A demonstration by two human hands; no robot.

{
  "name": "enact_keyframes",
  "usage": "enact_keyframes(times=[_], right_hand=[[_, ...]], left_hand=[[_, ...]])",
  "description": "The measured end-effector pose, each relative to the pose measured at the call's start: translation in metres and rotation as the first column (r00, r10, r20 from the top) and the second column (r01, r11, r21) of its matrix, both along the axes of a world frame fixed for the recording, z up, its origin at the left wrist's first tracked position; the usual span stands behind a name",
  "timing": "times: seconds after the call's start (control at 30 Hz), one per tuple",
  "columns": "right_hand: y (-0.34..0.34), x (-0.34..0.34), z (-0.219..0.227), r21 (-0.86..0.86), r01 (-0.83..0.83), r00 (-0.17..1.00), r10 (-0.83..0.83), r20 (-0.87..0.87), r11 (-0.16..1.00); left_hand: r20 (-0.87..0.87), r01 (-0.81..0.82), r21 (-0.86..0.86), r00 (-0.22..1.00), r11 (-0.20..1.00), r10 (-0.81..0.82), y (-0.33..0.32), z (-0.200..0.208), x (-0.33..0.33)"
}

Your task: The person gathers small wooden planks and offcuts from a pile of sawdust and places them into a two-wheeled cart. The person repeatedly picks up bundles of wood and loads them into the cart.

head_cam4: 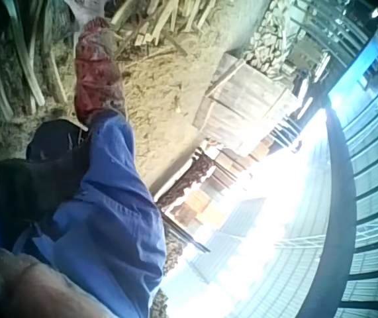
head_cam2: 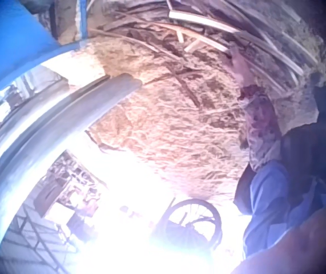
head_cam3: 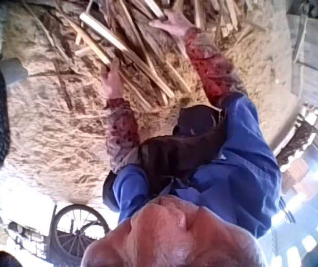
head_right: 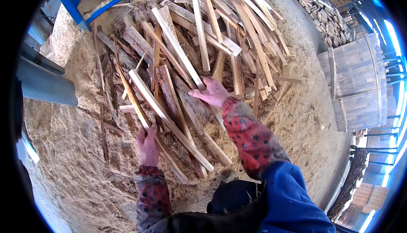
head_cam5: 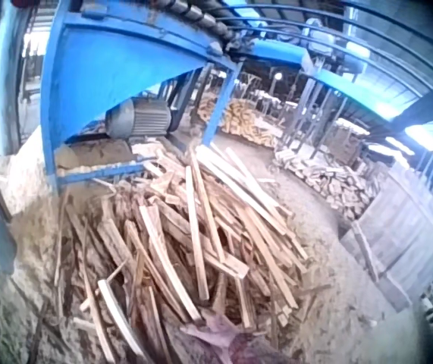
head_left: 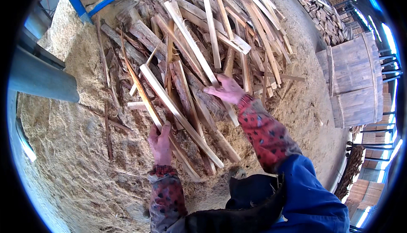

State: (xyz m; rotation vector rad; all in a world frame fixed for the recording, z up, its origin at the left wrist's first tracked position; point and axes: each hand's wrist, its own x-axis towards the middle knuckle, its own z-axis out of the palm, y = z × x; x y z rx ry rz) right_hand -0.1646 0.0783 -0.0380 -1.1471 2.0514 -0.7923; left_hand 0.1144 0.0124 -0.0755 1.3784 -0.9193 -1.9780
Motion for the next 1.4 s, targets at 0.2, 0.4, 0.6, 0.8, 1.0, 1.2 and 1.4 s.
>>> enact_keyframes(times=[0.2,0.4,0.6,0.8,1.0,1.2,1.4], right_hand=[[-0.003,-0.036,-0.058,0.109,-0.012,1.000,0.012,0.002,0.994],[-0.018,0.000,-0.042,-0.117,0.045,0.998,-0.039,0.053,0.992],[-0.009,0.001,-0.047,0.046,-0.058,0.998,0.056,0.041,0.997],[0.013,0.067,-0.037,-0.046,0.061,0.898,-0.035,0.439,0.997],[0.044,0.125,-0.025,-0.103,0.054,0.896,-0.002,0.444,0.993],[0.079,0.166,-0.024,-0.105,-0.014,0.862,0.065,0.503,0.994],[0.071,0.154,-0.045,-0.043,0.013,0.849,0.011,0.528,0.999]], left_hand=[[0.054,0.128,0.093,0.990,0.987,-0.134,-0.010,0.014,-0.014],[-0.097,0.146,0.237,0.987,0.960,-0.126,-0.030,-0.026,-0.006],[-0.128,0.171,0.278,0.982,0.945,-0.140,-0.022,-0.027,-0.021],[0.198,-0.003,0.376,0.977,0.927,-0.077,-0.014,-0.005,-0.014],[0.113,0.129,0.327,0.978,0.936,-0.174,0.005,0.004,0.043],[0.016,0.000,0.269,1.000,0.963,-0.005,0.050,-0.005,0.104],[-0.136,0.094,0.254,0.989,0.963,-0.061,0.051,-0.024,0.101]])
